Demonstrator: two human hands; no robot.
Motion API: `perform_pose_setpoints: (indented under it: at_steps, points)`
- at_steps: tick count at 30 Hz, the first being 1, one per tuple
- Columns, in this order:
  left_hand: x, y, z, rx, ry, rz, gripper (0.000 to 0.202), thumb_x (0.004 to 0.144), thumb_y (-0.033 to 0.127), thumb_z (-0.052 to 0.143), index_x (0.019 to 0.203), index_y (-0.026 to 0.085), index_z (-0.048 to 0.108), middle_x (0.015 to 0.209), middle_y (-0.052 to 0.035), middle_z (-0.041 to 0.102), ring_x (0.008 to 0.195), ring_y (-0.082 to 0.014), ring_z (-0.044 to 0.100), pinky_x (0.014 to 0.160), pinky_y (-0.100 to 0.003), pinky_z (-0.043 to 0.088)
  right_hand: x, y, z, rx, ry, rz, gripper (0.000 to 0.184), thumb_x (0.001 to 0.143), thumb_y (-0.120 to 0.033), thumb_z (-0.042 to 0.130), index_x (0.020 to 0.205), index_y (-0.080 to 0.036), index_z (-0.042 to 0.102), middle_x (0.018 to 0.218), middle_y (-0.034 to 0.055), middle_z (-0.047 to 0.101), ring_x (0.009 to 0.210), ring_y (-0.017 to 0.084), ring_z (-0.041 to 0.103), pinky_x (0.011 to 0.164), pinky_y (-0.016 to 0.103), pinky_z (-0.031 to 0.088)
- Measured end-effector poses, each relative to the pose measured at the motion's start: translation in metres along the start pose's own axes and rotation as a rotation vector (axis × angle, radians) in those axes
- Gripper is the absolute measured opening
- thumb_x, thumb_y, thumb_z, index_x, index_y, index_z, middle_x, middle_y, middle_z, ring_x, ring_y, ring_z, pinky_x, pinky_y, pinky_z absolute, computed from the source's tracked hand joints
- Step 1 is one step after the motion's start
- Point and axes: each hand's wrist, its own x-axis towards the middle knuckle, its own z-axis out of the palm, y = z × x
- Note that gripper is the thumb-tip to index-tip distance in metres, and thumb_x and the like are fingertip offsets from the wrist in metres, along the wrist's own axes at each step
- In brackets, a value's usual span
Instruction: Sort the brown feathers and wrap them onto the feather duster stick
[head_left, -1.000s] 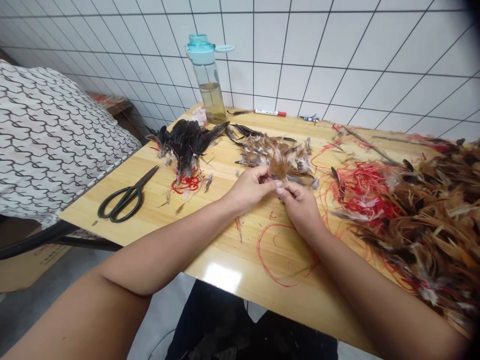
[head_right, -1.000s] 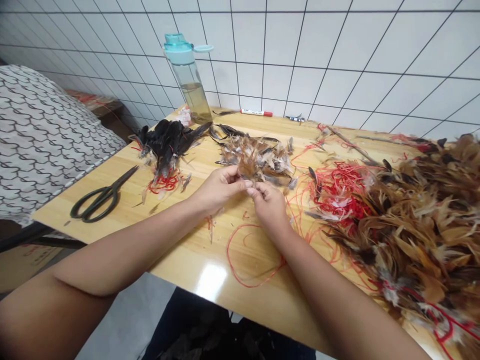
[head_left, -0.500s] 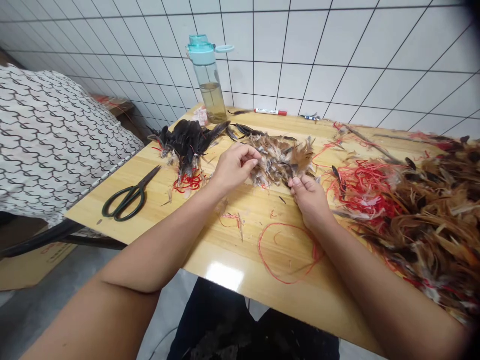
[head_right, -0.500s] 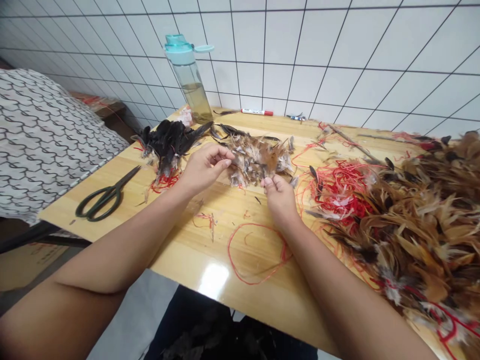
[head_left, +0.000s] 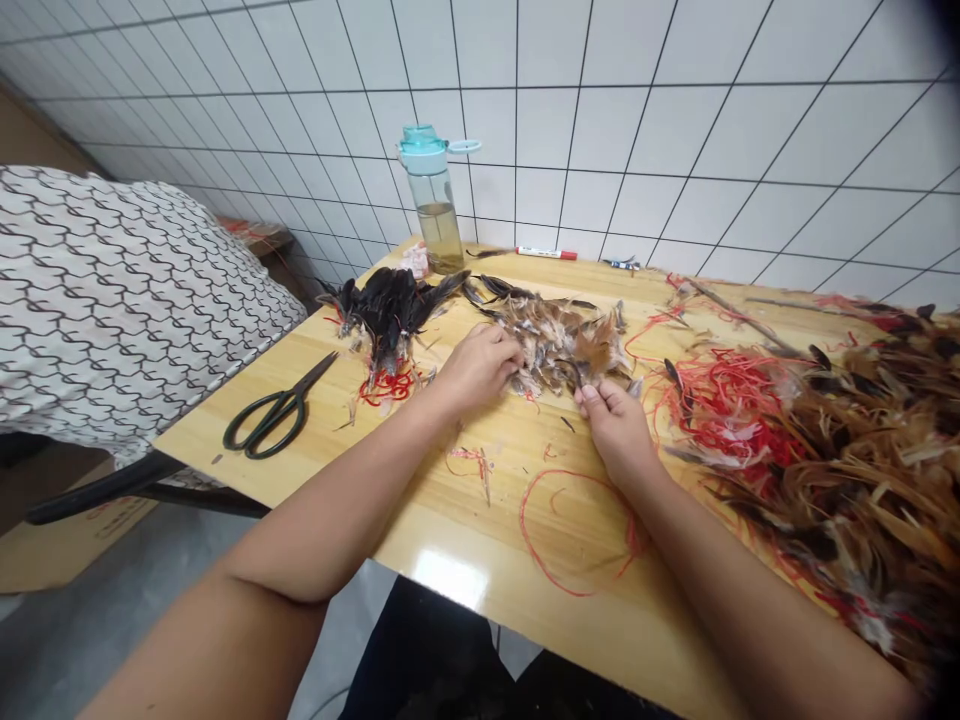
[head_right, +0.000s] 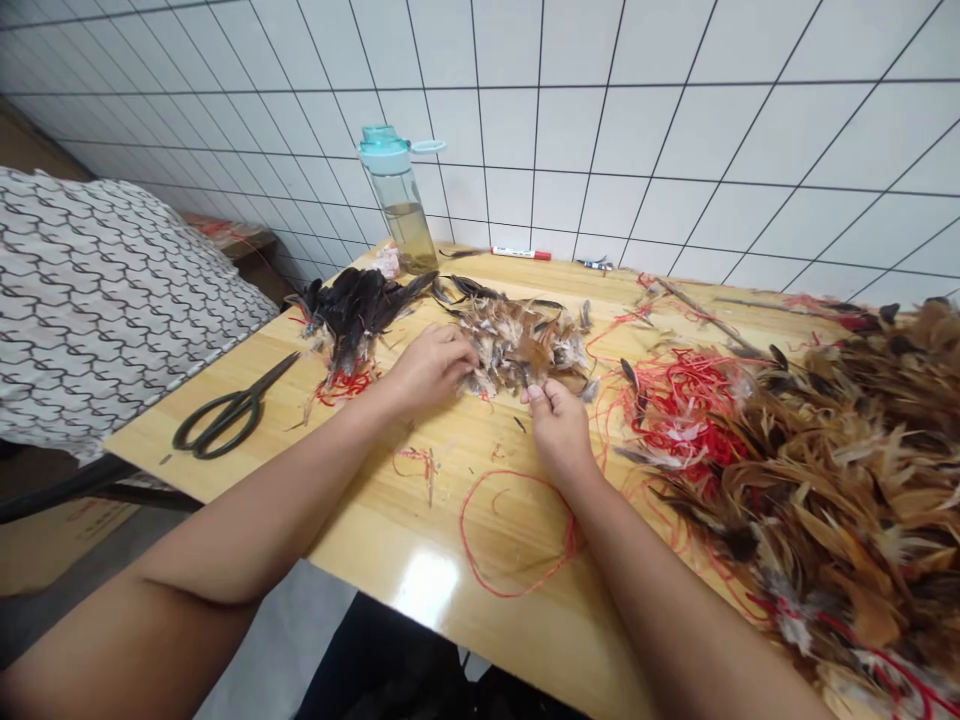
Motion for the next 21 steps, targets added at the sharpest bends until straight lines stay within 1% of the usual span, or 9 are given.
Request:
perform_pose_setpoints:
  at_steps: [4,7,9,12,14,16,19,21]
  points:
    - [0.001,-0.007,-0.008,0.007,0.060,-0.067,0.023,0.084,0.010,0.048,0.090,0.018,0.069,0.094,-0.0077,0.064,0.095,-0.0219,0.055,0.088,-0.036,0.043,0.000,0.002,0.001,-0.031,-0.001,-0.012,0.033,0.080,-0.051,0.053,0.068,-0.021,0.055,0.056,-0.0036,0.043,0.056,0.013,0.039,0.056,0.027,0.031]
    - [0.001,-0.005,-0.015,0.010,0.096,-0.099,0.027,0.083,0.008,0.045,0.093,0.017,0.069,0.095,-0.0090,0.064,0.094,-0.0224,0.055,0.088,-0.037,0.043,0.000,0.003,0.001,-0.030,-0.006,-0.018,0.030,0.081,-0.047,0.051,0.068,-0.021,0.055,0.056,-0.0038,0.042,0.056,0.013,0.039,0.056,0.027,0.031]
    - [0.002,-0.002,-0.020,-0.011,0.100,-0.090,0.027,0.083,0.008,0.046,0.093,0.017,0.069,0.096,-0.0086,0.064,0.095,-0.0220,0.055,0.088,-0.036,0.043,0.000,0.003,0.001,-0.032,-0.005,-0.031,0.028,0.082,-0.045,0.052,0.069,-0.021,0.056,0.056,-0.0040,0.041,0.055,0.013,0.038,0.055,0.026,0.031]
    - [0.001,0.002,-0.023,-0.033,0.040,-0.024,0.020,0.083,0.014,0.055,0.094,0.019,0.071,0.099,-0.0067,0.064,0.098,-0.0217,0.054,0.091,-0.037,0.042,0.000,0.002,0.001,-0.041,0.000,-0.038,0.028,0.082,-0.045,0.053,0.068,-0.021,0.056,0.054,-0.0043,0.040,0.055,0.013,0.037,0.055,0.026,0.030]
    - [0.001,0.003,-0.022,-0.008,-0.024,0.008,0.020,0.081,0.018,0.062,0.098,0.021,0.072,0.099,-0.0063,0.063,0.098,-0.0226,0.052,0.091,-0.038,0.040,0.000,0.002,0.001,-0.036,-0.005,-0.032,0.029,0.082,-0.046,0.053,0.068,-0.021,0.056,0.054,-0.0044,0.040,0.054,0.013,0.037,0.053,0.026,0.029]
    - [0.000,0.003,-0.017,0.019,-0.061,0.016,0.019,0.081,0.019,0.063,0.098,0.021,0.072,0.099,-0.0070,0.063,0.097,-0.0231,0.051,0.089,-0.038,0.040,0.000,0.001,0.001,-0.028,-0.014,-0.029,0.029,0.081,-0.047,0.053,0.069,-0.021,0.056,0.054,-0.0043,0.040,0.053,0.012,0.036,0.053,0.026,0.029]
    - [0.001,0.001,-0.012,-0.006,-0.048,0.006,0.014,0.085,0.018,0.057,0.087,0.019,0.071,0.095,-0.0072,0.063,0.094,-0.0217,0.052,0.088,-0.036,0.039,0.000,0.001,0.001,-0.032,-0.012,-0.025,0.031,0.080,-0.049,0.053,0.069,-0.021,0.055,0.056,-0.0040,0.041,0.054,0.013,0.037,0.053,0.027,0.029]
    - [0.003,0.000,-0.013,-0.050,-0.031,-0.005,0.014,0.085,0.016,0.055,0.081,0.018,0.068,0.091,-0.0062,0.063,0.092,-0.0205,0.053,0.089,-0.036,0.038,0.000,0.001,0.002,-0.042,-0.004,-0.025,0.031,0.080,-0.049,0.051,0.068,-0.021,0.055,0.057,-0.0037,0.043,0.054,0.013,0.038,0.055,0.027,0.030]
